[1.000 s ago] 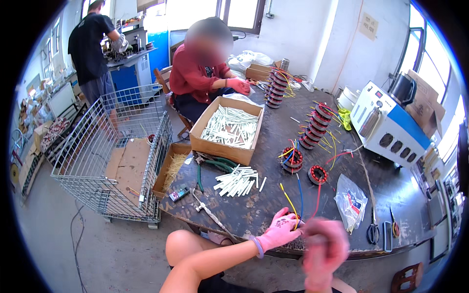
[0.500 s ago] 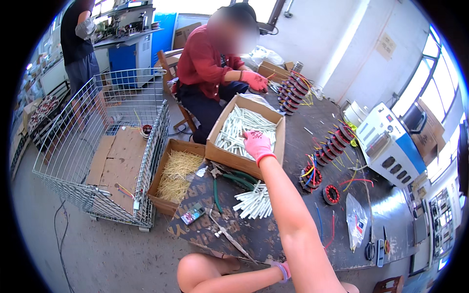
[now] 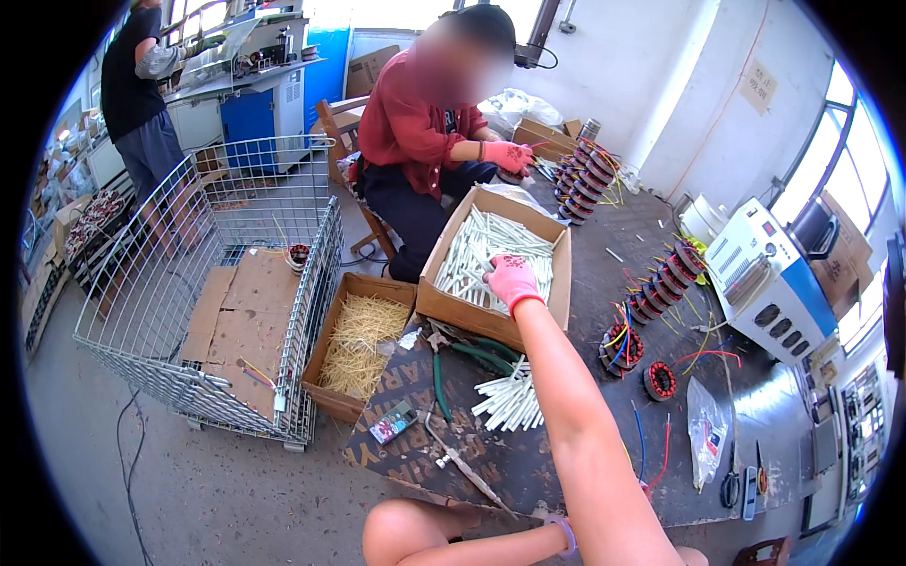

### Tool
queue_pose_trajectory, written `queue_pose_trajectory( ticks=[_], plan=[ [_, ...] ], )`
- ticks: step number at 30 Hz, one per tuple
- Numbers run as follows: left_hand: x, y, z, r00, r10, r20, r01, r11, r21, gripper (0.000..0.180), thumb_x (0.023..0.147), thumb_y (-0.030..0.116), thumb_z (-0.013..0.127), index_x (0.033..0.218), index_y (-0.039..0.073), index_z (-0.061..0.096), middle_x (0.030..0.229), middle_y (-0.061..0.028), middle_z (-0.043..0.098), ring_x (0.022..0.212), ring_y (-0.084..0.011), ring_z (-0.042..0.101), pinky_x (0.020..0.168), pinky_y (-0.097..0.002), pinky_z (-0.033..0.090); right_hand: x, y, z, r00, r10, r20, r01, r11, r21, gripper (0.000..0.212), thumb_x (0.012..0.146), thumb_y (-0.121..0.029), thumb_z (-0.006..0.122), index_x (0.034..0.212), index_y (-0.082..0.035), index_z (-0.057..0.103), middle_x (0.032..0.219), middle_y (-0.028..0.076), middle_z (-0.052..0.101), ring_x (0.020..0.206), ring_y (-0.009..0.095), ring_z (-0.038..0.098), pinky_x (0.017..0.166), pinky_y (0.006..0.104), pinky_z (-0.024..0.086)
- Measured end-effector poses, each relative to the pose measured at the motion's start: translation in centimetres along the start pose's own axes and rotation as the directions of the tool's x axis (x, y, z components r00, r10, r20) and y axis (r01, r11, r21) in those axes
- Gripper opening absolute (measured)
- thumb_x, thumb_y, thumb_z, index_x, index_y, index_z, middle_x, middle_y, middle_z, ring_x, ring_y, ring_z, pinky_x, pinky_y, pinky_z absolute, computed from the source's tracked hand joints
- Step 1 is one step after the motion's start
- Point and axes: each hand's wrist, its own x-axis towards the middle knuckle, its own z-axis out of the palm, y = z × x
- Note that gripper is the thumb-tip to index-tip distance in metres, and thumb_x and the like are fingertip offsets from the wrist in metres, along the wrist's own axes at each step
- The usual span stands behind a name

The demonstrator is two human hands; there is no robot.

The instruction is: The person slides plastic tubes over wires on a metal stator core and trims the excess length with scissors.

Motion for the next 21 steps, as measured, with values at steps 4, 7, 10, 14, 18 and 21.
queue_pose_trajectory(
  ticks=[4, 7, 10, 14, 18, 21],
  plan=[
    [0.5, 0.1, 0.0, 1.0, 0.004, -0.016, -0.004, 1.0, -0.019, 0.025, 0.097, 0.028, 0.052, 0.116, 0.017, 0.062, 0.115, 0.0005, 0.061, 0.114, -0.0171, 0.054, 0.114, -0.0427, 0.028, -1.2, 0.2, -0.9, 1.0, 0.009, 0.013, -0.011, 0.989, 0.149, 0.049, 0.086, -0.035, 0.07, 0.127, -0.009, 0.064, 0.123, 0.017, 0.066, 0.114, 0.031, 0.063, 0.097, 0.0383, 0.049],
    [0.9, 0.2, 0.1, 1.0, 0.012, -0.006, -0.012, 1.0, -0.027, 0.025, 0.097, 0.028, 0.052, 0.117, 0.016, 0.062, 0.116, 0.0001, 0.061, 0.115, -0.0174, 0.054, 0.114, -0.0424, 0.028, -1.3, 1.4, -1.2, 0.996, 0.086, 0.021, -0.088, 0.942, 0.324, 0.05, 0.084, -0.036, 0.072, 0.124, -0.006, 0.065, 0.125, 0.017, 0.065, 0.115, 0.031, 0.062, 0.098, 0.0375, 0.048],
    [0.8, 0.1, 0.1, 1.0, 0.005, -0.01, -0.005, 0.999, -0.041, 0.026, 0.097, 0.028, 0.052, 0.117, 0.016, 0.062, 0.116, -0.0004, 0.061, 0.115, -0.0176, 0.054, 0.114, -0.0422, 0.028, -1.8, 1.4, -1.0, 0.997, 0.077, -0.024, -0.062, 0.925, 0.374, 0.05, 0.084, -0.037, 0.073, 0.121, -0.003, 0.067, 0.12, 0.018, 0.067, 0.111, 0.03, 0.064, 0.096, 0.0371, 0.048],
    [1.0, 0.2, 0.6, 1.0, 0.013, 0.002, -0.012, 0.998, -0.062, 0.027, 0.097, 0.029, 0.052, 0.118, 0.015, 0.061, 0.117, -0.0009, 0.061, 0.116, -0.0179, 0.054, 0.114, -0.0419, 0.028, -0.9, 3.4, -0.2, 0.995, 0.091, -0.05, -0.064, 0.917, 0.393, 0.046, 0.085, -0.036, 0.071, 0.118, -0.003, 0.068, 0.115, 0.018, 0.069, 0.109, 0.031, 0.065, 0.095, 0.0375, 0.049],
    [0.3, -0.1, 0.7, 1.0, -0.002, 0.001, 0.003, 0.997, -0.079, 0.027, 0.097, 0.029, 0.052, 0.118, 0.014, 0.061, 0.118, -0.0015, 0.061, 0.117, -0.0183, 0.053, 0.114, -0.0416, 0.027, -1.2, 2.4, -1.0, 0.997, 0.08, -0.007, -0.071, 0.91, 0.409, 0.045, 0.088, -0.039, 0.066, 0.117, -0.005, 0.069, 0.117, 0.017, 0.068, 0.109, 0.032, 0.065, 0.094, 0.0385, 0.049],
    [0.1, -0.1, 0.7, 1.0, -0.011, -0.002, 0.011, 0.996, -0.085, 0.028, 0.097, 0.029, 0.052, 0.119, 0.014, 0.061, 0.119, -0.002, 0.061, 0.118, -0.0185, 0.053, 0.114, -0.0414, 0.027, -2.2, 1.2, -2.0, 0.98, 0.125, -0.157, -0.055, 0.92, 0.389, 0.045, 0.088, -0.041, 0.065, 0.115, -0.006, 0.07, 0.117, 0.017, 0.068, 0.109, 0.032, 0.065, 0.094, 0.0394, 0.049]
  ],
)
